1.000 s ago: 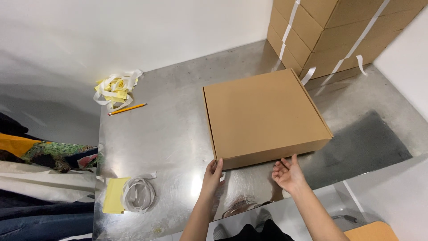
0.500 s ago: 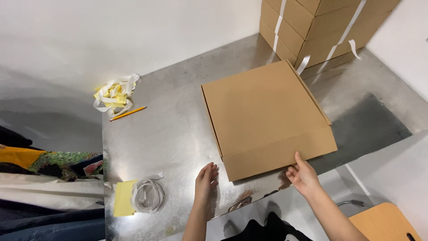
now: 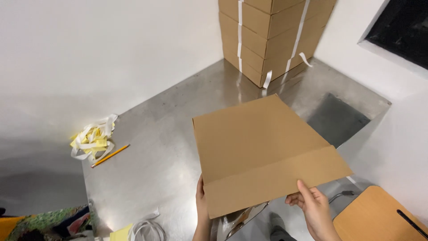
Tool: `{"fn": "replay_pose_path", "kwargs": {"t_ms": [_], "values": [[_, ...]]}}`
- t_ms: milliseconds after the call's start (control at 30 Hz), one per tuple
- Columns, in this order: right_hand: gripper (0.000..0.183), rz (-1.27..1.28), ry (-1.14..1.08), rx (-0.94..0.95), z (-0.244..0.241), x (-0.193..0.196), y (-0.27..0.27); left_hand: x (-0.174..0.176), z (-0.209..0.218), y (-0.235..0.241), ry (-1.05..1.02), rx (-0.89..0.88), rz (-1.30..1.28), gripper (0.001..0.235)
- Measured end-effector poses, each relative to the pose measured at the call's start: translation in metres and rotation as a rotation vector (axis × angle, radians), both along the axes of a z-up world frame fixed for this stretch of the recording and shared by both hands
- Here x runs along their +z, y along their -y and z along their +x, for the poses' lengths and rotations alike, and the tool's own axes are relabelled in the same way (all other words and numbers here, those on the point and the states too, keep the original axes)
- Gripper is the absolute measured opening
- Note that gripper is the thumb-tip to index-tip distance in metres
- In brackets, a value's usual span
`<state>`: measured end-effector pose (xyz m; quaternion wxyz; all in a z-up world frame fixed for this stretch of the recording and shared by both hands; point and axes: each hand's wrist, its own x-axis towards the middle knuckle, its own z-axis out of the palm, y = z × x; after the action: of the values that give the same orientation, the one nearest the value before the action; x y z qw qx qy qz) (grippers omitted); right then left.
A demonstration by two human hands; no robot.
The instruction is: Unpacking a garment from a shipping box and hanging it on a clothing rack
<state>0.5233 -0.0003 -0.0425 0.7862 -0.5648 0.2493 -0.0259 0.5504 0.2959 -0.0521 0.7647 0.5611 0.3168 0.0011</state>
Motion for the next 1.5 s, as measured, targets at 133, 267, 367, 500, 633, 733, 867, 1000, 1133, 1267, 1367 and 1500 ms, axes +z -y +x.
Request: {"fn": "replay_pose_path", "kwargs": {"t_ms": [133, 267, 367, 500, 633, 733, 867, 1000, 1133, 1267, 1367, 1500], "values": [[0.043, -0.087, 0.163, -0.015, 0.034, 0.036, -0.01, -0.086, 0.01, -0.009, 0.003, -0.053, 0.198, 0.059], [0.037, -0.139, 0.308, -0.078, 0.104, 0.075, -0.022, -0.088, 0.024, -0.014, -0.08, -0.084, 0.465, 0.058], [0.031, -0.165, 0.354, -0.025, 0.166, 0.13, -0.042, -0.065, 0.028, -0.012, -0.182, -0.102, 0.43, 0.057], [0.039, -0.308, 0.286, 0.1, 0.249, 0.178, -0.056, -0.114, 0.036, -0.016, -0.069, -0.015, 0.452, 0.057], [0.053, -0.42, 0.477, 0.21, 0.339, 0.176, -0.047, -0.122, 0.047, -0.016, 0.057, 0.096, 0.475, 0.056], [0.056, -0.529, 0.354, 0.239, 0.356, 0.2, -0.047, -0.088, 0.035, -0.009, -0.143, 0.024, 0.426, 0.057], [0.068, -0.713, 0.196, 0.402, 0.418, 0.152, -0.031, -0.059, 0.03, 0.0, 0.024, 0.035, 0.379, 0.057], [0.077, -0.935, 0.269, 0.55, 0.458, 0.077, -0.011, -0.053, 0.026, 0.01, 0.043, 0.098, 0.372, 0.058], [0.07, -0.925, 0.101, 0.61, 0.378, 0.104, -0.015, -0.025, 0.025, 0.019, 0.082, 0.053, 0.411, 0.052], [0.078, -0.976, 0.001, 0.883, 0.345, 0.061, 0.026, -0.03, 0.032, 0.021, 0.12, 0.006, 0.899, 0.051], [0.083, -0.97, -0.181, 1.042, 0.319, 0.012, 0.063, -0.02, 0.049, 0.032, 0.231, 0.027, 1.1, 0.047], [0.07, -1.118, -0.323, 1.376, 0.279, -0.04, 0.092, -0.001, 0.084, 0.058, -0.021, -0.229, 1.071, 0.066]]}}
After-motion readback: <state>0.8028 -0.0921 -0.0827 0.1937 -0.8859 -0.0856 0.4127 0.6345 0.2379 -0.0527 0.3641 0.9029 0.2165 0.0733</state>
